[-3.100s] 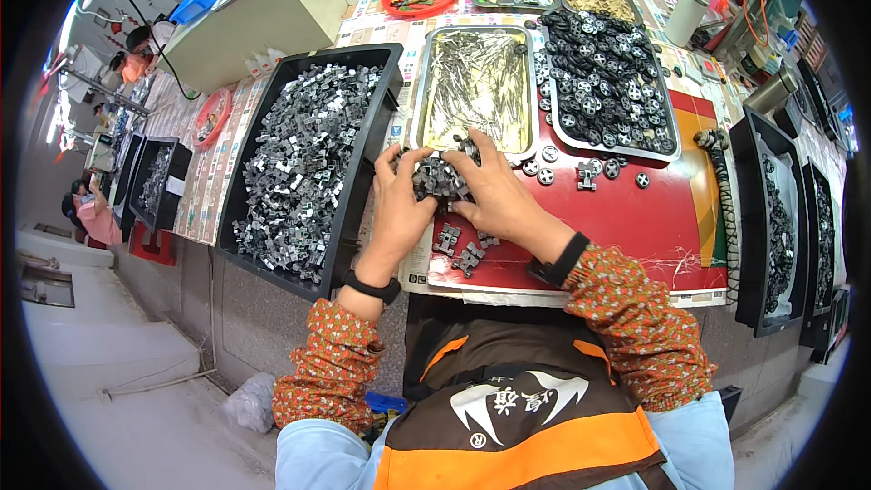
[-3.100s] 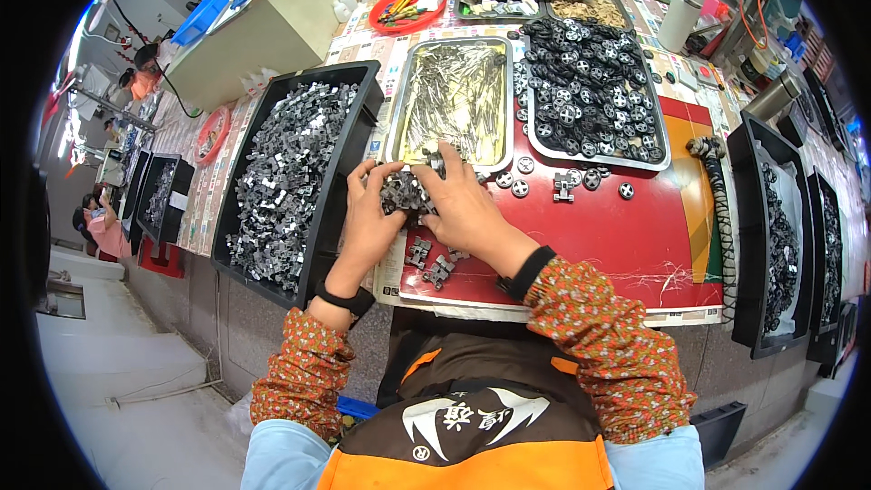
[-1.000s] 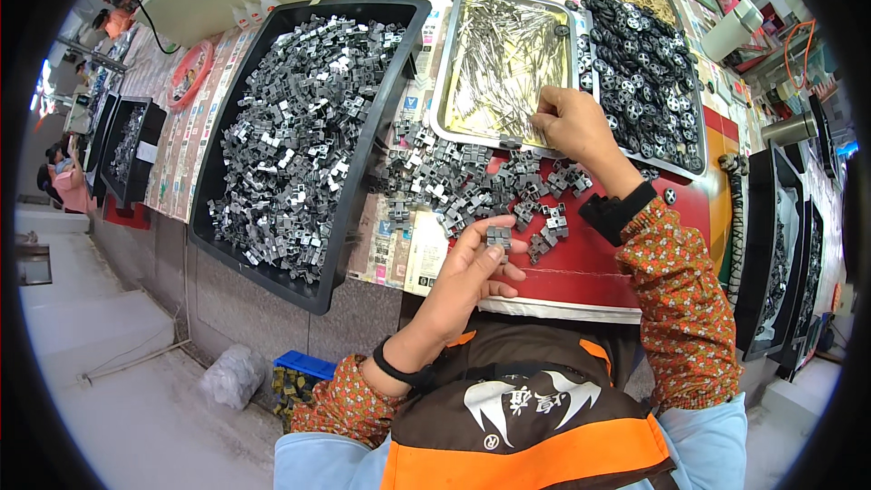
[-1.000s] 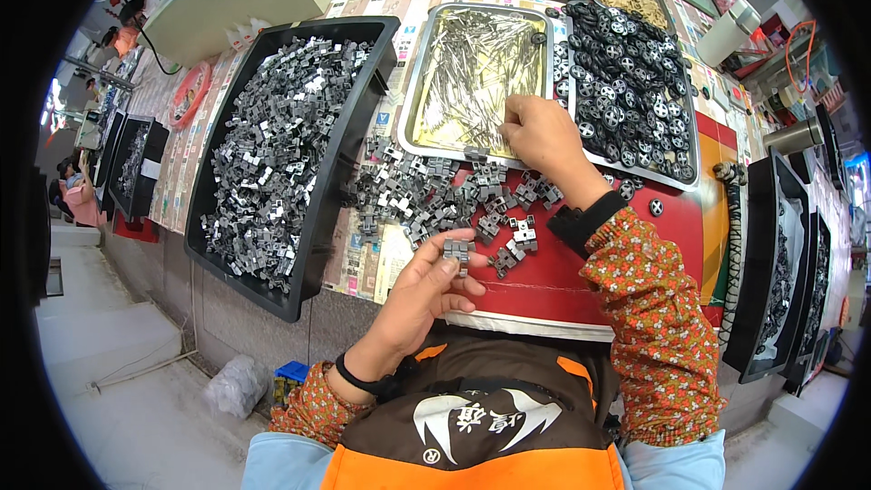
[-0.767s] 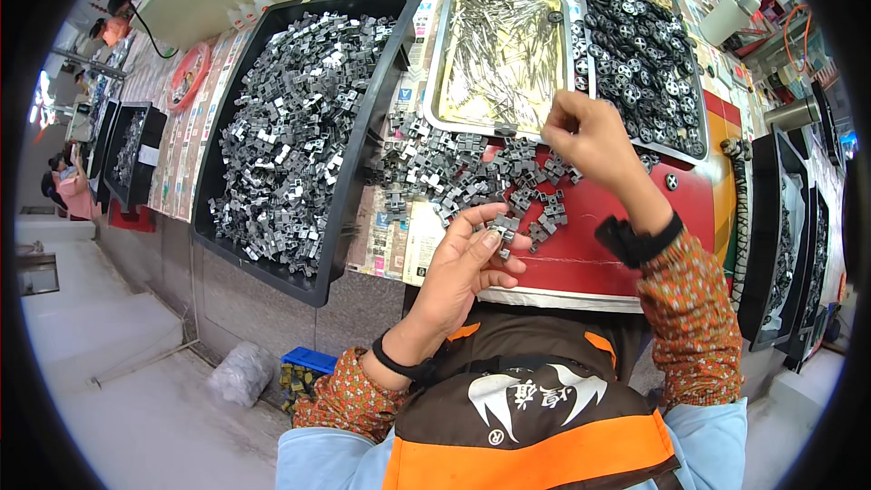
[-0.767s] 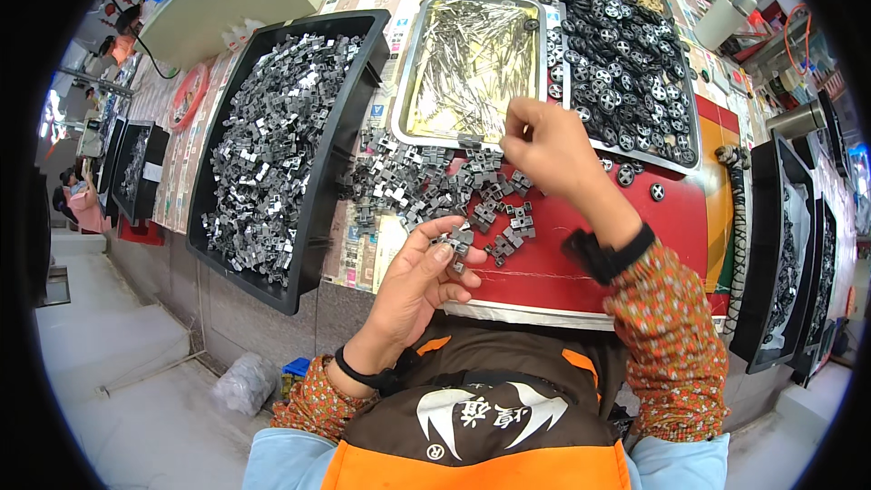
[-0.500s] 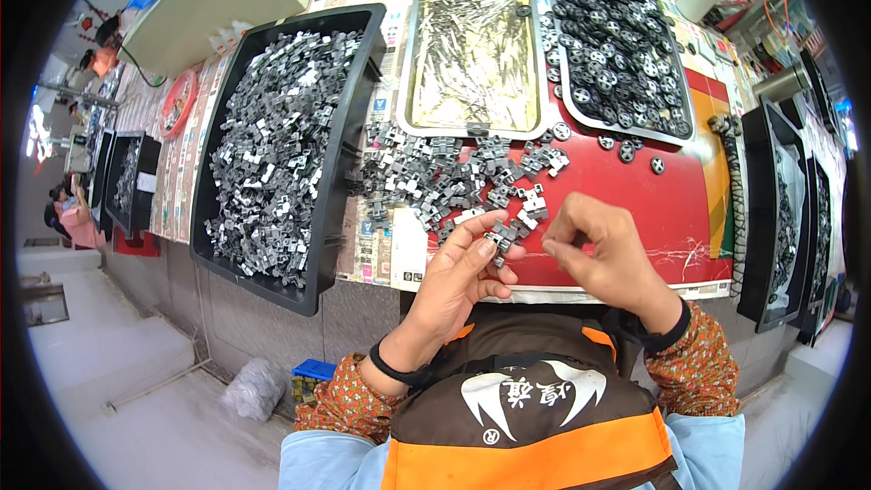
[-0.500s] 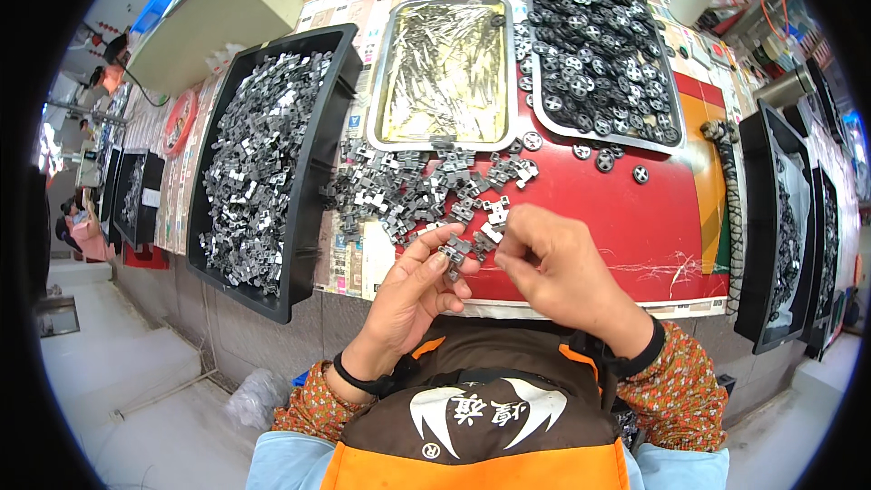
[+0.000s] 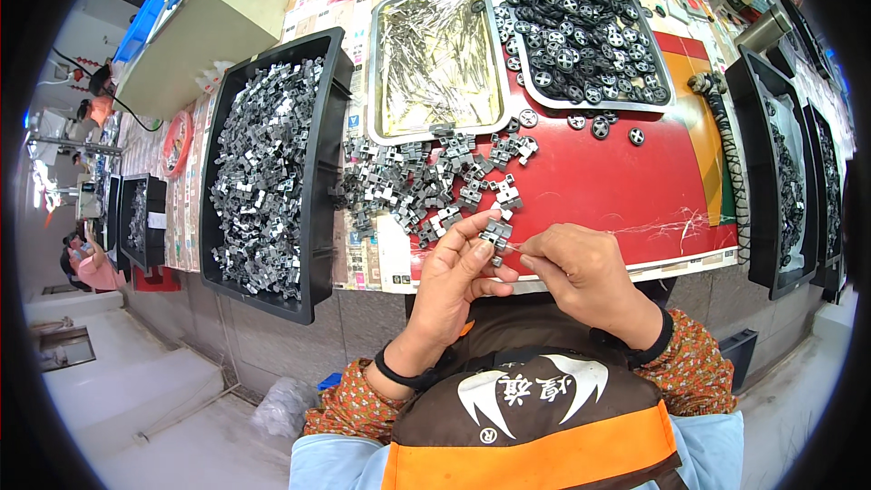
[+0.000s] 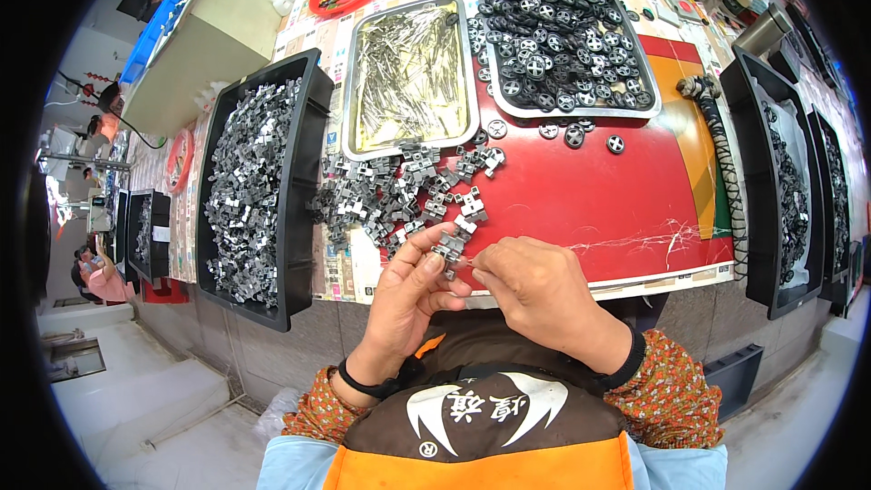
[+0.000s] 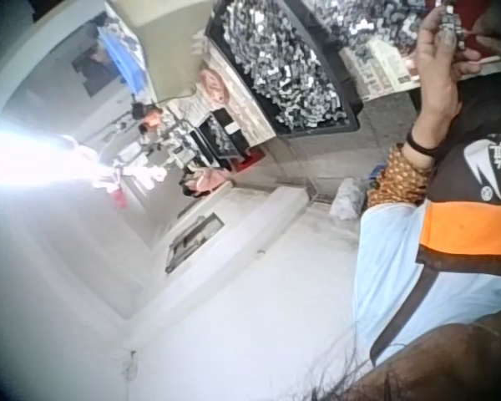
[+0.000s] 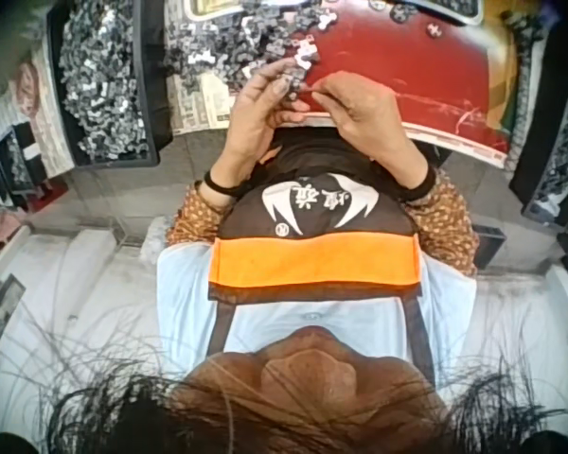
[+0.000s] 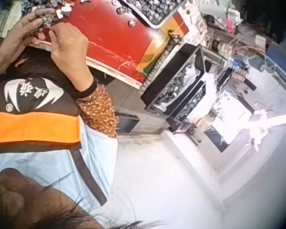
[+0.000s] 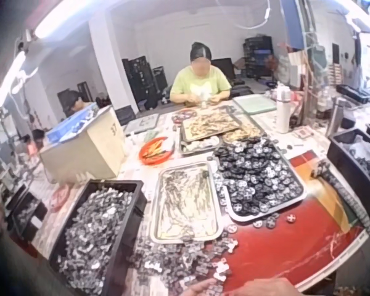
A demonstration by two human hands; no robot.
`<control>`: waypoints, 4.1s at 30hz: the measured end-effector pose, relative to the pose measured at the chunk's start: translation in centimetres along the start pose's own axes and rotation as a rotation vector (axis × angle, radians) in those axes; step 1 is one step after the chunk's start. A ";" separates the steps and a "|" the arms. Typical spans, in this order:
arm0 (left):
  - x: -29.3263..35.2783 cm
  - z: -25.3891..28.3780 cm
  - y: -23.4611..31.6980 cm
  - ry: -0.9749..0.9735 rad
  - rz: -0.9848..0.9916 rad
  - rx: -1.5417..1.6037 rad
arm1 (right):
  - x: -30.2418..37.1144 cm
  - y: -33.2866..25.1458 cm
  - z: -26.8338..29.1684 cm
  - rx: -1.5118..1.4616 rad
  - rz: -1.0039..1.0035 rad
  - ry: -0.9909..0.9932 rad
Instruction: The recorder is assembling small plastic and metal buckle components at a workshop table.
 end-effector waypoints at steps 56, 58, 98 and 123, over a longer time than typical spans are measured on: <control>1.2 -4.2 -2.3 -0.183 -0.241 -0.522 | 5.2 2.1 1.5 -1.020 -0.652 -0.259; 1.3 -4.1 -2.5 -0.171 -0.202 -0.564 | 5.6 2.2 0.7 -0.970 -0.610 -0.223; -1.6 -2.4 -0.4 -0.024 -0.056 -0.257 | -2.4 12.4 9.1 0.374 -0.359 0.245; -2.1 -2.9 -1.0 0.063 -0.261 -0.429 | 1.7 4.2 0.5 -0.804 -0.681 -0.013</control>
Point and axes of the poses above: each hand's wrist, its own x-axis away from the middle knuckle, its own z-axis out of the back of the hand, y = z × x, the point moved 3 cm from there along -x, towards the middle knuckle, and after that the axes turned 7 degrees about -y, right-handed, at the moved point
